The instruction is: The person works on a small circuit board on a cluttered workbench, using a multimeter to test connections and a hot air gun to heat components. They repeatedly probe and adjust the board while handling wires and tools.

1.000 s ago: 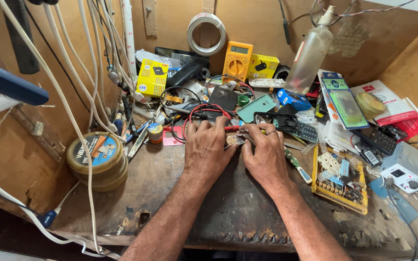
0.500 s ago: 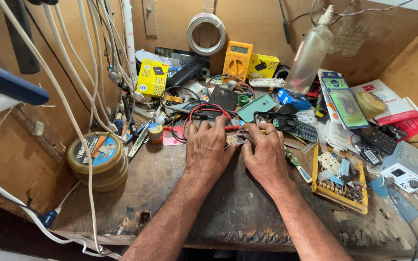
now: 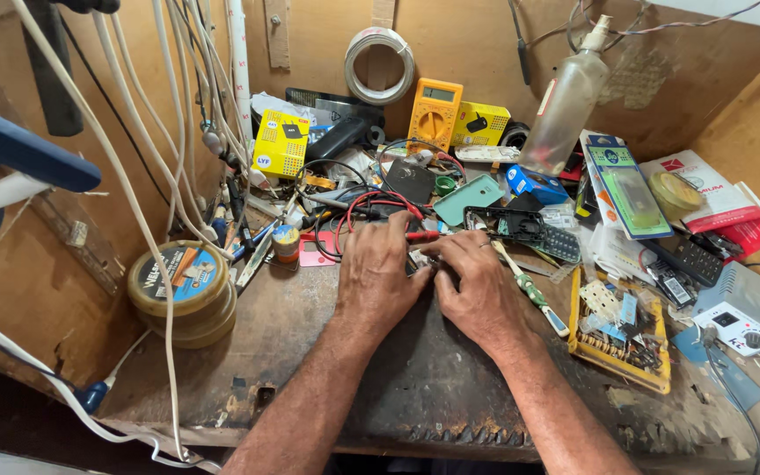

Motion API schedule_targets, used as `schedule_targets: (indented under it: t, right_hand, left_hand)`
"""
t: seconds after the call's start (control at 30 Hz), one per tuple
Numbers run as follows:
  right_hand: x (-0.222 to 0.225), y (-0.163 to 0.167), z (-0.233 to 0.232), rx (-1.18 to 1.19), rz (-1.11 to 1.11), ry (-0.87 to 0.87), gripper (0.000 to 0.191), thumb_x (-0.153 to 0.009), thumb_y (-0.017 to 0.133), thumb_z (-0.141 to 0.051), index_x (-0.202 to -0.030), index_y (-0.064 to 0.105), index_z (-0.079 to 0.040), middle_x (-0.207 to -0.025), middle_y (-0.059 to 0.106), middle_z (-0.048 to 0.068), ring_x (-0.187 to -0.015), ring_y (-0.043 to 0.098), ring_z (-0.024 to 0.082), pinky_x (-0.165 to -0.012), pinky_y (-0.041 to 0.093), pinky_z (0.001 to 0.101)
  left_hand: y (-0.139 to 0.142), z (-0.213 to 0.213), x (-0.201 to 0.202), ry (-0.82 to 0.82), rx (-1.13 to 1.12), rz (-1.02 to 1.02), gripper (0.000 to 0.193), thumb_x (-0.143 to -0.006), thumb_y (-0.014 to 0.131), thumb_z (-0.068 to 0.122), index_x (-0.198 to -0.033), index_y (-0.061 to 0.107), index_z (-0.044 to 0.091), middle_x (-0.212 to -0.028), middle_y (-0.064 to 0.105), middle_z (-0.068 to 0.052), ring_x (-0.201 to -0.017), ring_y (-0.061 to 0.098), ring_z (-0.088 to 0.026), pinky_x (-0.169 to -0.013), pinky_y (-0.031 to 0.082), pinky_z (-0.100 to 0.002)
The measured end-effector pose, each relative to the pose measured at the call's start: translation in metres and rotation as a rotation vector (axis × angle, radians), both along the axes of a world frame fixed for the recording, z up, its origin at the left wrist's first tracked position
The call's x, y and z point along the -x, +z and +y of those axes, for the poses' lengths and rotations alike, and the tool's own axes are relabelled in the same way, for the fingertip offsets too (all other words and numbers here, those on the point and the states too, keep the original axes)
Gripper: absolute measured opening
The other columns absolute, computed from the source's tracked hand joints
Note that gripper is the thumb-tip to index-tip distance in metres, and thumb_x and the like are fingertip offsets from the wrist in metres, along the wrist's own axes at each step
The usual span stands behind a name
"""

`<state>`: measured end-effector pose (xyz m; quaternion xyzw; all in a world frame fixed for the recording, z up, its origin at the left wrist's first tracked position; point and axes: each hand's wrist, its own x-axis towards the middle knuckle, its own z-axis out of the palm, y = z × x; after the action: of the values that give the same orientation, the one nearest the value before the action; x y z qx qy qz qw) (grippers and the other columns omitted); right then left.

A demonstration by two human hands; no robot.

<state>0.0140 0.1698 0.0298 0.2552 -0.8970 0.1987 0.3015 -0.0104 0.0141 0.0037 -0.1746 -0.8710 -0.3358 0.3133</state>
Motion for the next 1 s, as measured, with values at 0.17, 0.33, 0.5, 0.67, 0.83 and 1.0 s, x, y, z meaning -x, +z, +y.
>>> schedule_targets:
  t: [0.17,0.33,0.5,0.67,0.83,1.0]
  right_hand:
    - [-0.0029,0.0015,-0.0015,0.019,-0.168,-0.041,0.028,-0.083,0.066,-0.002,-0.109,0.072,-0.009,-0.113,0.068,0.009,-0.113,0.063,0.030,-0.090,0.054,0.0415]
    - [-0.0015,-0.0001,-0.0023,0.010,-0.126,0.018,0.036,-0.081,0.065,0.001,-0.114,0.072,-0.009,-0.114,0.067,0.011,-0.114,0.062,0.032,-0.092,0.053,0.0422]
    - [0.0003,-0.0037,-0.0035,-0.011,-0.123,0.029,0.037,-0.081,0.064,0.004,-0.114,0.073,-0.009,-0.114,0.066,0.013,-0.113,0.061,0.034,-0.094,0.052,0.0441]
    - [-0.0007,-0.0030,-0.0054,-0.037,-0.112,0.027,0.039,-0.080,0.064,0.004,-0.114,0.073,-0.010,-0.116,0.066,0.013,-0.115,0.060,0.035,-0.094,0.051,0.0449]
    - [-0.0039,-0.0001,-0.0050,0.019,-0.134,0.011,0.038,-0.081,0.065,0.003,-0.115,0.074,-0.011,-0.116,0.068,0.011,-0.113,0.062,0.033,-0.092,0.053,0.0427]
    - [-0.0033,-0.0016,-0.0054,0.023,-0.132,-0.001,0.033,-0.083,0.066,0.001,-0.112,0.075,-0.012,-0.112,0.070,0.008,-0.111,0.065,0.029,-0.090,0.055,0.0404]
  left_hand:
    - [-0.0018,0.0001,0.0026,-0.005,-0.026,-0.048,0.075,-0.066,0.091,0.025,-0.128,0.055,0.005,-0.102,0.067,-0.016,-0.102,0.060,-0.037,-0.088,0.044,-0.051]
    - [-0.0024,-0.0007,0.0045,-0.009,-0.033,-0.052,0.073,-0.066,0.089,0.023,-0.127,0.055,0.005,-0.100,0.068,-0.015,-0.103,0.061,-0.037,-0.089,0.044,-0.051]
    - [-0.0048,-0.0024,0.0045,0.007,-0.007,-0.048,0.072,-0.064,0.089,0.021,-0.125,0.055,0.005,-0.099,0.067,-0.017,-0.102,0.061,-0.038,-0.088,0.043,-0.053]
    - [-0.0039,-0.0035,0.0033,0.000,-0.027,-0.054,0.072,-0.065,0.087,0.019,-0.127,0.055,0.004,-0.099,0.068,-0.016,-0.101,0.061,-0.037,-0.087,0.043,-0.052]
    - [-0.0007,-0.0031,0.0027,0.005,-0.030,-0.090,0.072,-0.067,0.088,0.023,-0.127,0.054,0.004,-0.100,0.068,-0.016,-0.102,0.061,-0.037,-0.089,0.044,-0.051]
    - [-0.0014,-0.0036,0.0027,-0.005,-0.038,-0.038,0.073,-0.065,0.090,0.026,-0.125,0.055,0.004,-0.103,0.069,-0.017,-0.103,0.061,-0.039,-0.088,0.044,-0.051]
